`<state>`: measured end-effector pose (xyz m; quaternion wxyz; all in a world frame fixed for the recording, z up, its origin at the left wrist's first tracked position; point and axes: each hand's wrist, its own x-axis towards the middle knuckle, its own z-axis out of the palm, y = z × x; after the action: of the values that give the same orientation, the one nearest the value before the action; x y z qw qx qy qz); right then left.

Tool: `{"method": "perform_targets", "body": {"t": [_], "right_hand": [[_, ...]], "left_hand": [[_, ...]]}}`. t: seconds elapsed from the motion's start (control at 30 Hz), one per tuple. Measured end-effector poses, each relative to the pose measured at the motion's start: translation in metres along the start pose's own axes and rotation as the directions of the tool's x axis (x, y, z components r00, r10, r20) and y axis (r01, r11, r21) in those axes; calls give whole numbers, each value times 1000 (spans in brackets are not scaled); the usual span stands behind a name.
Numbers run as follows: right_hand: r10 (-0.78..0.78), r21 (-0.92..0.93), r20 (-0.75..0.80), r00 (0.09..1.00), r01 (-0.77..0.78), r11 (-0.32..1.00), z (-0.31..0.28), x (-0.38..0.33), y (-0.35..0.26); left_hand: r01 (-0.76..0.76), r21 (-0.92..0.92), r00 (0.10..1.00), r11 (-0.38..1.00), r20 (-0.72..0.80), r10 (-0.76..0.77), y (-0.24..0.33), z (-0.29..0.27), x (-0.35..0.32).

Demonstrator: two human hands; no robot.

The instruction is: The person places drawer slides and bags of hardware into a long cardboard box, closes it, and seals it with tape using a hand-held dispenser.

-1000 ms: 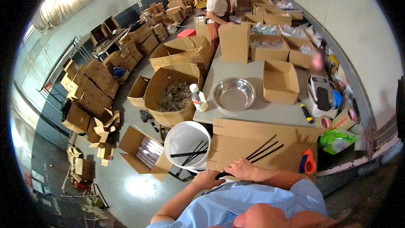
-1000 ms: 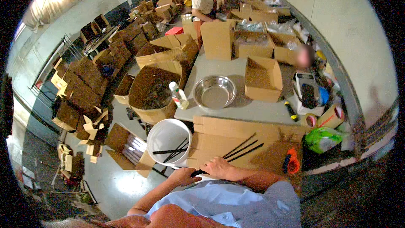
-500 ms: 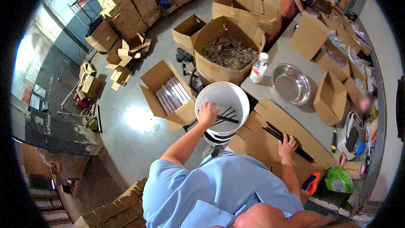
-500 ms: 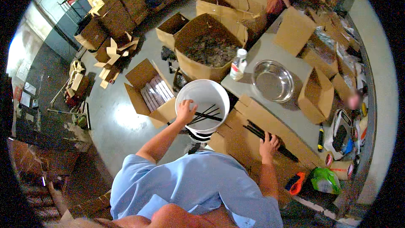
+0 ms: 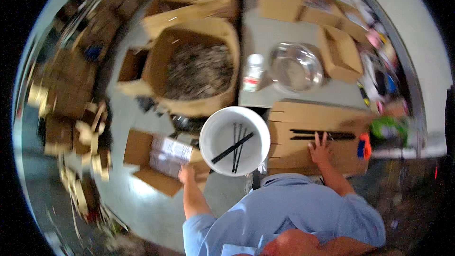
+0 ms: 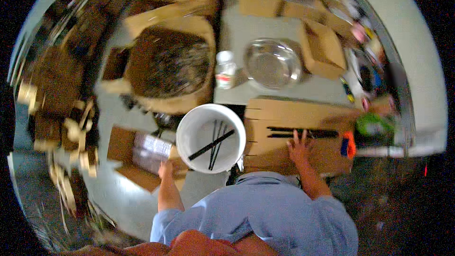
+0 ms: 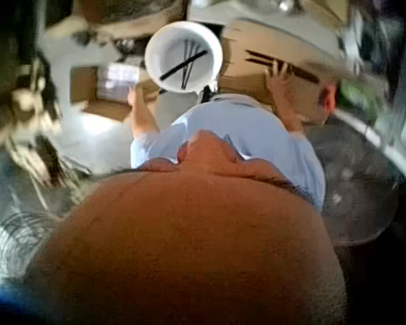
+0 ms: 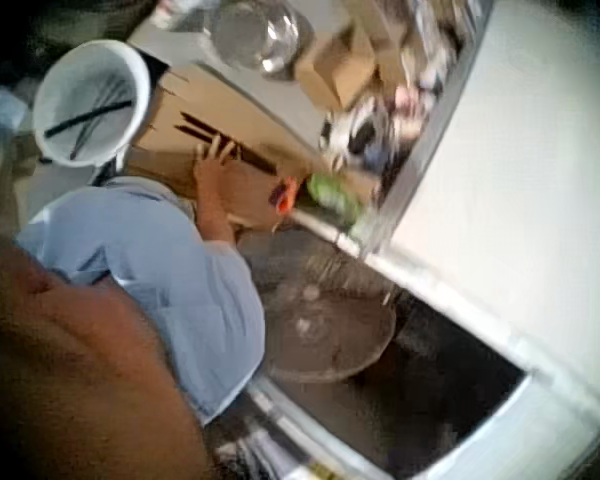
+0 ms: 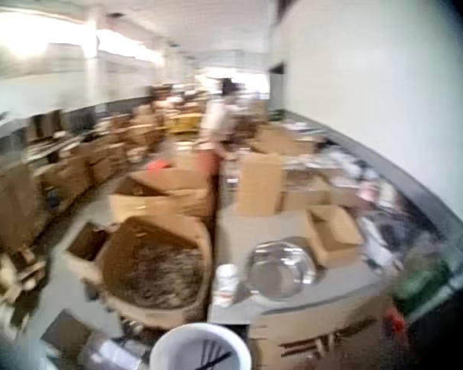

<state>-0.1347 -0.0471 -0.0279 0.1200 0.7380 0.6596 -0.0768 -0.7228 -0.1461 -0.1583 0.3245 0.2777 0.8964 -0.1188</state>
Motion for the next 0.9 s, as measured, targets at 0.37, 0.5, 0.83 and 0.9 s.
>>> {"method": "perform_targets", "body": {"t": [0.37, 0.5, 0.83, 0.9], "right_hand": [[164, 114, 129, 978, -179, 977, -4, 3, -27], [123, 76, 82, 989, -129, 989, -10, 20, -37], [64, 319, 22, 998, -67, 946, -12, 58, -47], [111, 375, 8, 994, -106, 921, -8, 44, -36]], "left_hand": [[29, 36, 988, 999, 149, -34, -25, 42, 86], [105, -5, 984, 994, 145, -103, -34, 47, 94], [186, 66, 982, 980, -13, -186, -23, 23, 105], [-55, 582, 995, 812, 102, -6, -23, 11, 104]]}}
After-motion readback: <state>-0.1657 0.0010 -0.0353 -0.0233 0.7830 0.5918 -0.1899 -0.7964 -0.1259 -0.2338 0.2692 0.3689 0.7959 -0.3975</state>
